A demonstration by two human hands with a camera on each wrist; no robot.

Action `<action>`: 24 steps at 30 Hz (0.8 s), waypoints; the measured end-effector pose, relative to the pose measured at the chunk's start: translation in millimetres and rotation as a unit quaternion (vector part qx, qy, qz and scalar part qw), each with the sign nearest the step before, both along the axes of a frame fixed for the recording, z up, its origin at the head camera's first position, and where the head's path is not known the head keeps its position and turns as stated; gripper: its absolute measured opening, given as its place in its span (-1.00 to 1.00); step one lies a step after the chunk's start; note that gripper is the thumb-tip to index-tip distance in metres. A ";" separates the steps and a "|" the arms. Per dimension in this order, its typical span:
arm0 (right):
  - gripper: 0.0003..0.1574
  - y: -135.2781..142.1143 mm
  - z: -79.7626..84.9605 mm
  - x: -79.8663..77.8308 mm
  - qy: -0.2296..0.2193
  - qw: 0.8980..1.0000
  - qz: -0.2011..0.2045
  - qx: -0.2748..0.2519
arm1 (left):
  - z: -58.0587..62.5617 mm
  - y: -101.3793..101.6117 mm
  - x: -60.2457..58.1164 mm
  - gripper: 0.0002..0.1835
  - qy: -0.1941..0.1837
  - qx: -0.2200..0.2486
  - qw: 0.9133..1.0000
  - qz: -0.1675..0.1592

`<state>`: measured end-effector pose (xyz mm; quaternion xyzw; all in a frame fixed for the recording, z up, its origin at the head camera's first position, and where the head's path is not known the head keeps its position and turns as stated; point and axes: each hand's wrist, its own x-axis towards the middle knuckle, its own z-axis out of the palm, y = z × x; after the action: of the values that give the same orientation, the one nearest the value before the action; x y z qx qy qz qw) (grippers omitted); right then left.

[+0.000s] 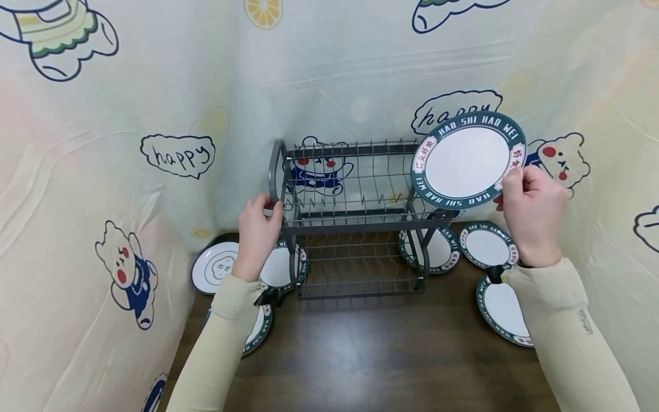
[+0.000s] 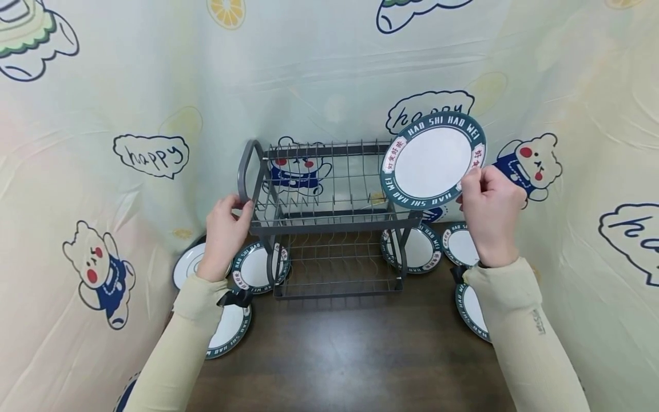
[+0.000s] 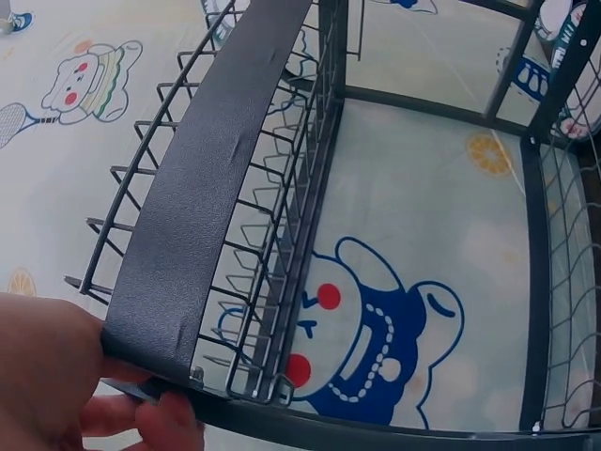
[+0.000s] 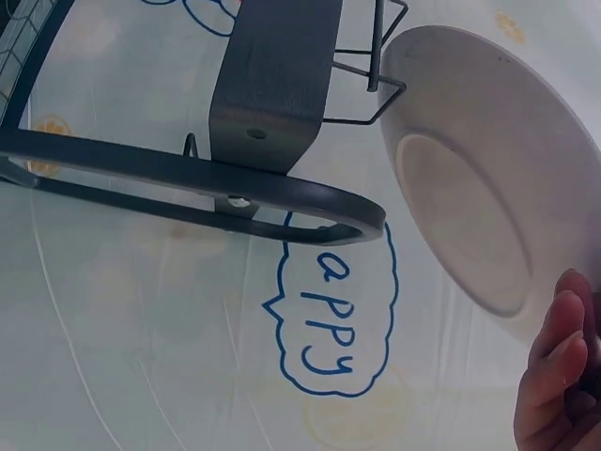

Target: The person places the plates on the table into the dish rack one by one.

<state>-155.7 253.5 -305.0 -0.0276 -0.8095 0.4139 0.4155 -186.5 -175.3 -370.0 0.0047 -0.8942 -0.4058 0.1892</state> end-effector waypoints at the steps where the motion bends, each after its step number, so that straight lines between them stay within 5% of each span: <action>1: -0.46 2.1 -1.0 -2.1 0.003 1.000 0.000 0.007 | 0.5 -0.6 0.4 -0.69 -0.002 0.001 1.000 0.000; 15: -0.44 1.2 3.3 -14.7 0.014 0.998 -0.024 0.052 | 6.6 -1.6 7.9 -0.72 -0.062 -0.053 0.996 -0.023; 24: -0.52 -5.7 -0.3 -24.7 0.038 0.991 -0.043 0.118 | 5.2 -0.9 8.6 -0.75 -0.075 -0.046 0.996 -0.029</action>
<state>-180.4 247.8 -305.3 0.0025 -0.8344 0.2979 0.4637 -177.9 -176.2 -364.8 0.0009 -0.9231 -0.3683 0.1102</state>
